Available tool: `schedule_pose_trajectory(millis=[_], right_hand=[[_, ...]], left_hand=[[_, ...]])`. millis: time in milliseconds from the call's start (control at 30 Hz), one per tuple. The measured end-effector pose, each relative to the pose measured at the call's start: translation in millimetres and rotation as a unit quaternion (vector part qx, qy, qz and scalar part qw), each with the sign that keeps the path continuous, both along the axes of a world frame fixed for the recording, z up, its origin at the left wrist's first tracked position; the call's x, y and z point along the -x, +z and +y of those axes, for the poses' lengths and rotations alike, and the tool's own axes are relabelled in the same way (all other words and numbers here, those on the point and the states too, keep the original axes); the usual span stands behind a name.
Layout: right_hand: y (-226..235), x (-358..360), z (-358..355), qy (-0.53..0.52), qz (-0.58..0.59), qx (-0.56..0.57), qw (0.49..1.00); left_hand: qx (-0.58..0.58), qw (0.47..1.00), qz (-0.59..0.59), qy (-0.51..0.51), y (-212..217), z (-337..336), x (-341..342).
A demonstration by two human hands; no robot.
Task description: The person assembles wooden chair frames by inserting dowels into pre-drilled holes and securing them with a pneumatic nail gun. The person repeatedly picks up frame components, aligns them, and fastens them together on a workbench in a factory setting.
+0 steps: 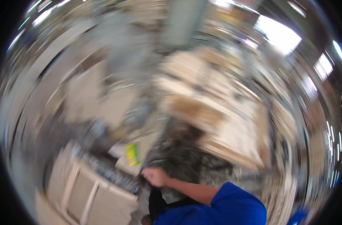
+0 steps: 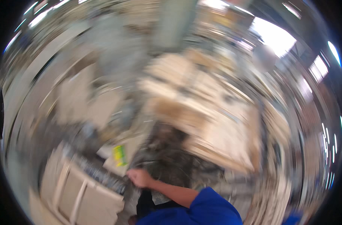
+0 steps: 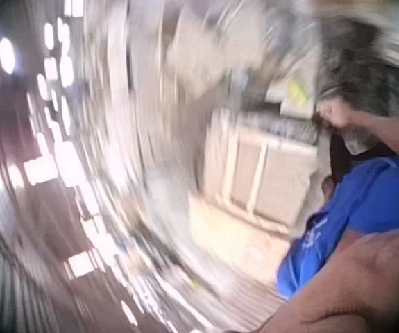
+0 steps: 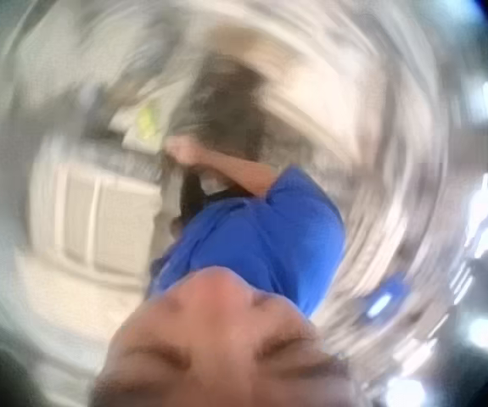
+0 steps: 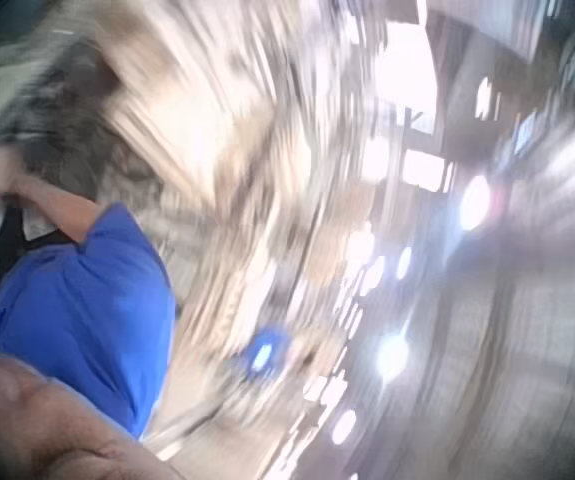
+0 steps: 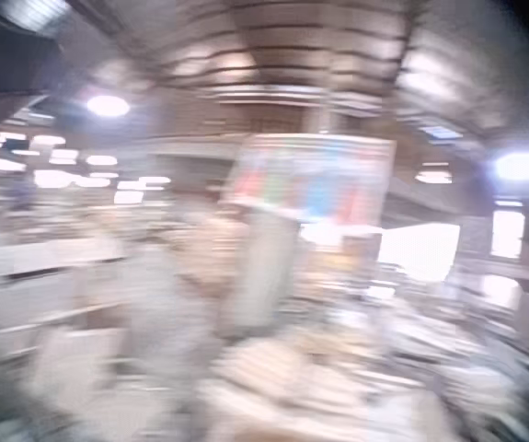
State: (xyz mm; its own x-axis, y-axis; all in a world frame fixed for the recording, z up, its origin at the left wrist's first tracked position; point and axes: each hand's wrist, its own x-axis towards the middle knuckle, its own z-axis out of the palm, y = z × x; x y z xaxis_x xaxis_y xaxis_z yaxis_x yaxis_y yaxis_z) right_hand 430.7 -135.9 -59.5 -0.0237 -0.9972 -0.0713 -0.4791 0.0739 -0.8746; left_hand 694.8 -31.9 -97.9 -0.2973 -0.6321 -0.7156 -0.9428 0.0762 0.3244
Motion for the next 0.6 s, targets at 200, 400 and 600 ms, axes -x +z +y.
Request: schedule_pose_trajectory(millis=[200, 400, 600], right_hand=[[24.1, 64.3, 220.8, -0.119, 0.021, -0.120, 0.985], [38.5, 101.8, 467.0, -0.469, 0.022, -0.065, 0.881], [58.4, 102.8, 691.4, -0.645, 0.085, -0.025, 0.759]], left_hand=[[0.007, 0.971, 0.126, -0.205, -1.8, -19.4, 111.4], [-0.020, 0.907, 0.117, -0.405, 15.5, 97.6, 200.6], [-0.045, 0.847, 0.111, -0.518, 32.4, 205.7, 249.1]])
